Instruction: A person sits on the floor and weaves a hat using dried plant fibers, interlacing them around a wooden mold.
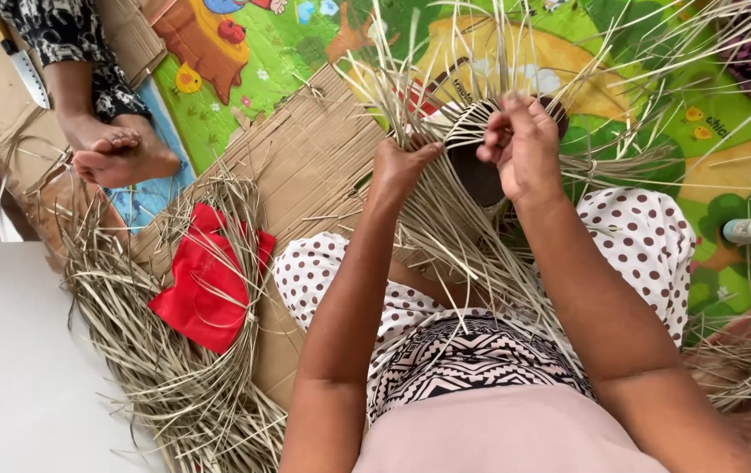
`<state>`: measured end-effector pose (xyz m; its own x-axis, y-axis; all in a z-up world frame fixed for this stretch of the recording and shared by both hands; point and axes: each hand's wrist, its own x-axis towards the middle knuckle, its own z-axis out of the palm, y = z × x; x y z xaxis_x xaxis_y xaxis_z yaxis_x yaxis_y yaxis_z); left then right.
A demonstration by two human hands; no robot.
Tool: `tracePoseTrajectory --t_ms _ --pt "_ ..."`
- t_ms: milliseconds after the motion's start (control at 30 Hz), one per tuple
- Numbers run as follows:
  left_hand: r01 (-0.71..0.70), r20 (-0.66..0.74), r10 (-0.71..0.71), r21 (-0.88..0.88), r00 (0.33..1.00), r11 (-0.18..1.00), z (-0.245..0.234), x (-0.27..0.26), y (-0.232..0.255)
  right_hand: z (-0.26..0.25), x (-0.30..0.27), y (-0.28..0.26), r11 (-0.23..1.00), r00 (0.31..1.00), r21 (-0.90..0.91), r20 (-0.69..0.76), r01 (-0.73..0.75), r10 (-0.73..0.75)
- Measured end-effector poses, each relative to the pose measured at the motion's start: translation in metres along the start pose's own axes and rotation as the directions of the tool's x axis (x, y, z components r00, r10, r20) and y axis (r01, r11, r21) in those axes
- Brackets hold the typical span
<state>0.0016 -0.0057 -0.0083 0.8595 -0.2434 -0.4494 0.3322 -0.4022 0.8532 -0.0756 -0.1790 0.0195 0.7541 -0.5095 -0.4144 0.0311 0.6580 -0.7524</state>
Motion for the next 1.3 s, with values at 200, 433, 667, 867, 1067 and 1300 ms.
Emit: tracePoseTrajectory --t_ms 200,433,667,867,1067,1300 --pt "0.018 -0.007 -0.018 -0.003 1.000 1.000 0.001 0.000 0.005 -0.021 -0.016 -0.039 0.329 0.764 -0.723 0.417 0.607 -0.493" --pt "0.079 0.006 -0.079 -0.028 0.997 0.996 -0.002 -0.003 0.019 -0.069 -0.031 -0.112 0.183 0.961 -0.949 0.231 0.257 -0.151" --pt "0.074 -0.015 -0.075 -0.030 0.997 0.997 -0.002 -0.004 0.017 -0.152 0.014 -0.084 -0.685 0.948 -0.671 0.303 0.285 0.098" --pt "0.110 0.002 -0.110 -0.050 0.994 0.993 0.000 0.001 0.017 -0.151 0.001 -0.088 -0.512 0.986 -0.842 0.138 0.169 0.099" --pt "0.071 -0.018 -0.071 0.011 0.997 0.997 0.000 -0.006 0.027 -0.041 -0.038 -0.101 -0.145 0.713 -0.741 0.670 0.655 -0.206" --pt "-0.096 0.015 0.098 -0.073 0.995 0.993 0.001 -0.002 0.005 0.003 0.025 0.002 -0.030 0.647 -0.654 0.754 0.756 -0.117"
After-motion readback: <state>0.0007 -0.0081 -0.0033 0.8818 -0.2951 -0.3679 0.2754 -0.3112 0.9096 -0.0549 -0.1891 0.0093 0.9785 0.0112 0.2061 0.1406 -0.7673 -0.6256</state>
